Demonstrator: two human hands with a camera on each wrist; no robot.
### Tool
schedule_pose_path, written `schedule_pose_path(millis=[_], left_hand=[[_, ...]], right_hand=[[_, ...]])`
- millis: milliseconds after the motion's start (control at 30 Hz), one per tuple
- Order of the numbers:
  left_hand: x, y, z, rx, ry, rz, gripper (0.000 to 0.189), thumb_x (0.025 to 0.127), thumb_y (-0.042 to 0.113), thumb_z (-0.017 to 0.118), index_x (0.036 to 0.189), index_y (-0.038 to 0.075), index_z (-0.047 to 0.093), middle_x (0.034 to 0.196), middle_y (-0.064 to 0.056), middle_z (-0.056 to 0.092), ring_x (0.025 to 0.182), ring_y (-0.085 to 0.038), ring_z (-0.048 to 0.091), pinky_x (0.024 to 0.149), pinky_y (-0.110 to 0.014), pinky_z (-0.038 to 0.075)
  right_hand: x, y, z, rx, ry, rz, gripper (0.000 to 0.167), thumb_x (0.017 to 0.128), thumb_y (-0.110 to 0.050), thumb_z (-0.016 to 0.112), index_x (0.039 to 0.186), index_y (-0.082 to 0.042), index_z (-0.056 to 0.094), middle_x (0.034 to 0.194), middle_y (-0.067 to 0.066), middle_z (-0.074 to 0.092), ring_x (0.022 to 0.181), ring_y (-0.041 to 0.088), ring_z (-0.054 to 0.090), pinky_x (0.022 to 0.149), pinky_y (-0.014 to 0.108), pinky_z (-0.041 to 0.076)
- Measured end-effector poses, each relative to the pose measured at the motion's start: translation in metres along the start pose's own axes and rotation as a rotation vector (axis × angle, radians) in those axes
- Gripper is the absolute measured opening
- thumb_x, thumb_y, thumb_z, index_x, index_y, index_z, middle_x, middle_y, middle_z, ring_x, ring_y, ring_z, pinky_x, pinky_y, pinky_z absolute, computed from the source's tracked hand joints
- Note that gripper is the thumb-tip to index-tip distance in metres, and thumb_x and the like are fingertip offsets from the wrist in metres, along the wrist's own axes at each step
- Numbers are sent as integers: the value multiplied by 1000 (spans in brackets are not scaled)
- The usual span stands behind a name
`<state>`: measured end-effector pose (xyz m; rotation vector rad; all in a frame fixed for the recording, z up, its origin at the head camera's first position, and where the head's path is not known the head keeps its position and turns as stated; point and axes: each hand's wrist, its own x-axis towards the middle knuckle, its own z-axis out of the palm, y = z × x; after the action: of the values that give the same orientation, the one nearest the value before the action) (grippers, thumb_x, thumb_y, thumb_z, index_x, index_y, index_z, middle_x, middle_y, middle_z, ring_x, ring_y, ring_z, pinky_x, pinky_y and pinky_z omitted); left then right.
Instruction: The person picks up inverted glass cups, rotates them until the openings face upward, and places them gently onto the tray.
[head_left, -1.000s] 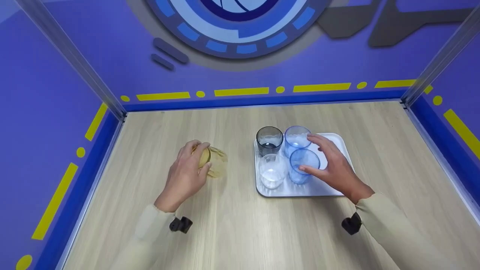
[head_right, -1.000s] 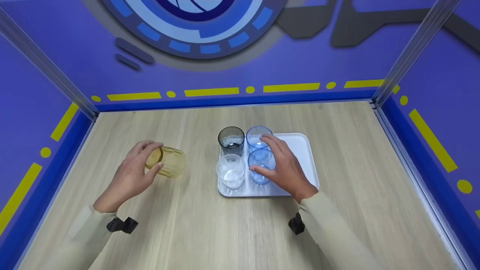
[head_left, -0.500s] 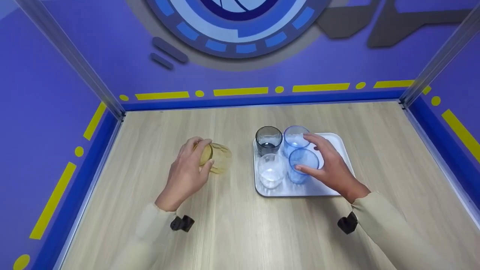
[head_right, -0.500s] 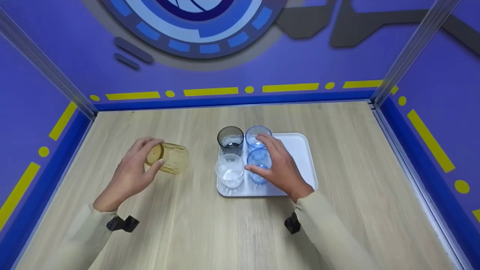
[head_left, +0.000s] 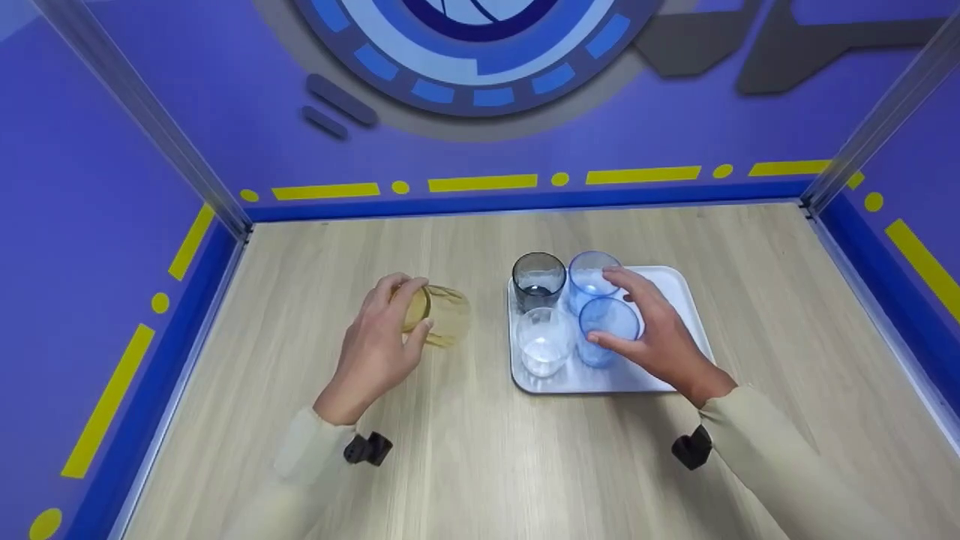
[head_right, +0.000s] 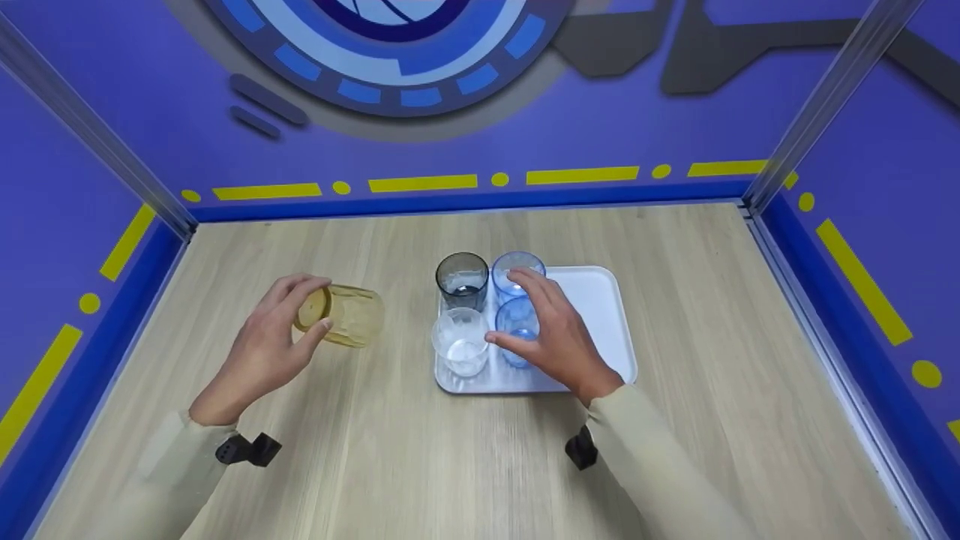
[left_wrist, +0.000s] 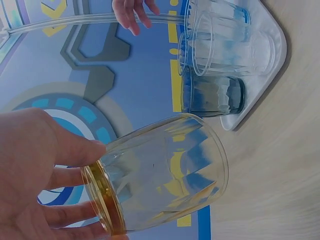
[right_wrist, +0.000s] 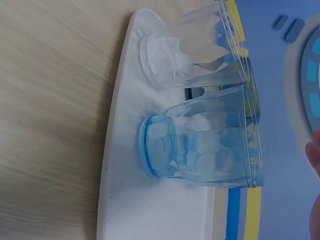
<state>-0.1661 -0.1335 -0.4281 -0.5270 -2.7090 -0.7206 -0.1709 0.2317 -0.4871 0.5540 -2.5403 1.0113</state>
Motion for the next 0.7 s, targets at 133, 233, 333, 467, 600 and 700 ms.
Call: schedule_pose_path(millis=[133,233,333,467,600,700], left_hand=[[0,2,-1,-9,3,5,47,89,19,68,133,15,54,131,-10,51,118,-28,54,69,-43,55],[2,3,0,-20,4,8,46,90,19,68,133,15,54,132,-9,51,118,-27,53,70,-42,55],[4,4,1,-29,-1,7,46,90,19,67,134,16,54,132,-8,51,118,-25,54,70,-42,55],[6,6,2,-39,-6,1,47,90,20,67,135,17,53,132,-6,51,118,-24,54,69,-41,55],[7,9,3,-60,4,6,47,90,21,67,134,17,53,132,-6,51,118,-24,55,68,-41,55],[7,9,4,-84,15,21,46,90,20,68,134,16,54,132,-7,51,118,-24,55,72,-43,55]], right_hand=[[0,-1,1,10,-1,6,85,70,-32,87,142,-13,46,144,0,49,129,15,48,101,32,47],[0,-2,3,12,-6,12,85,70,-33,87,143,-14,45,144,0,49,128,15,48,103,25,45],[0,-3,4,15,-9,14,86,70,-34,86,143,-12,45,144,0,49,128,15,48,102,26,46],[0,-4,6,30,-12,21,86,71,-35,86,143,-14,44,144,0,49,127,15,49,102,16,43],[1,-3,8,53,-6,-3,86,70,-32,86,143,-13,44,143,4,50,127,17,49,101,5,35],[1,-2,10,58,7,-34,87,69,-29,88,142,-9,45,142,6,51,126,18,50,101,6,37]])
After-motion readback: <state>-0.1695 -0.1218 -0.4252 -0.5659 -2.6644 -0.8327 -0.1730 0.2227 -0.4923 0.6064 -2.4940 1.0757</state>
